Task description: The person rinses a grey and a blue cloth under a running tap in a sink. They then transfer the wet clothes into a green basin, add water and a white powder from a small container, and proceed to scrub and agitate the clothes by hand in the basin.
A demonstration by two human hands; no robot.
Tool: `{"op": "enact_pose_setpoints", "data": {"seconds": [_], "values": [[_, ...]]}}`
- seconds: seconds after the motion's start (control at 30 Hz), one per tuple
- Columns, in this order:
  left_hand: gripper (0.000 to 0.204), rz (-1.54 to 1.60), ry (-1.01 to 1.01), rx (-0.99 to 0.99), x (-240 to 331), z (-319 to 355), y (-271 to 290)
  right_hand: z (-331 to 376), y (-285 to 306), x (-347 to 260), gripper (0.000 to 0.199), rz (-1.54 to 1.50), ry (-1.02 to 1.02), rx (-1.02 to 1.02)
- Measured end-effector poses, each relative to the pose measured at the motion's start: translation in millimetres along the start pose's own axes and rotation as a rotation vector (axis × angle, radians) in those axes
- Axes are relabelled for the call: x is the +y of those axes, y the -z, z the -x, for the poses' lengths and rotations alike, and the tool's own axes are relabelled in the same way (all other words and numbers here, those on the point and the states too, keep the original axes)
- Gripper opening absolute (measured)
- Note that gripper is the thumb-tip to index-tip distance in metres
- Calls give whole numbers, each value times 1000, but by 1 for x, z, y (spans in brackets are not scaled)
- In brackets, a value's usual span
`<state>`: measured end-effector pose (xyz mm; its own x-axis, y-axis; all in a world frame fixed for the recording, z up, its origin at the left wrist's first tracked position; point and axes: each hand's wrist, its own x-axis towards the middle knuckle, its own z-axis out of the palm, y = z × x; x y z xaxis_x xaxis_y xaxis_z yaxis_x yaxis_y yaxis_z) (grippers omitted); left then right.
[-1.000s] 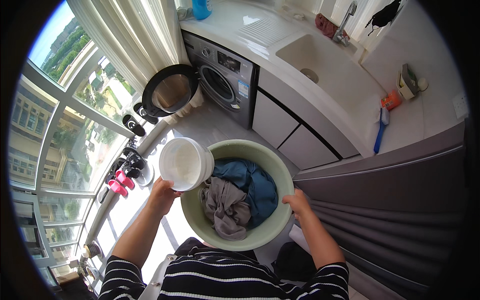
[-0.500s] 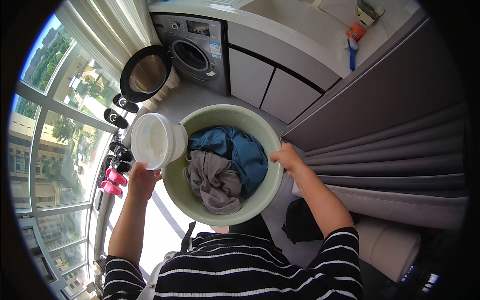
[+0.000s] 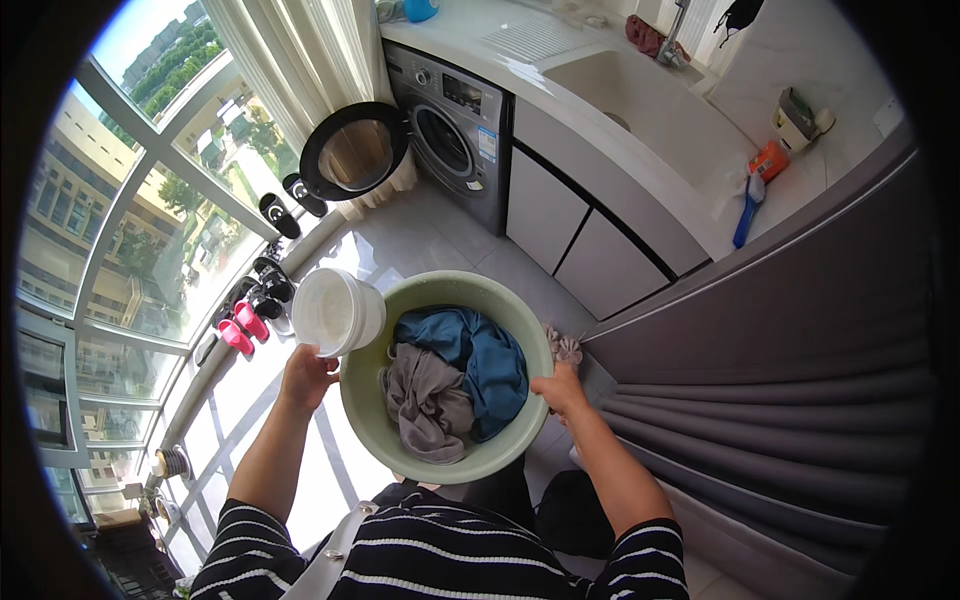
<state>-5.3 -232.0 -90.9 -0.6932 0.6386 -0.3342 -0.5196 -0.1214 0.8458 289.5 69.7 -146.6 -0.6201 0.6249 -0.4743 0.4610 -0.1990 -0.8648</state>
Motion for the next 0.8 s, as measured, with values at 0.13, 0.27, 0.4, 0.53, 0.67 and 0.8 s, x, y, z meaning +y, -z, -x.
{"op": "enact_pose_setpoints", "data": {"seconds": [0.13,0.27,0.4,0.53,0.67,0.8], "values": [[26,57,-22,-7,-21,11,3,-5,7,18,30,32,137,33],[37,29,-67,-1,-29,17,-15,-7,21,12,33,69,71,13],[43,3,-6,-7,-49,11,-31,-10,43,30,38,44,36,8],[42,13,48,30,-58,10,-24,-8,35,16,29,18,-28,27],[41,31,81,61,-86,4,-7,-27,30,53,31,115,-39,22],[45,22,121,65,-105,-40,42,-67,3,54,33,239,-128,-4]]}}
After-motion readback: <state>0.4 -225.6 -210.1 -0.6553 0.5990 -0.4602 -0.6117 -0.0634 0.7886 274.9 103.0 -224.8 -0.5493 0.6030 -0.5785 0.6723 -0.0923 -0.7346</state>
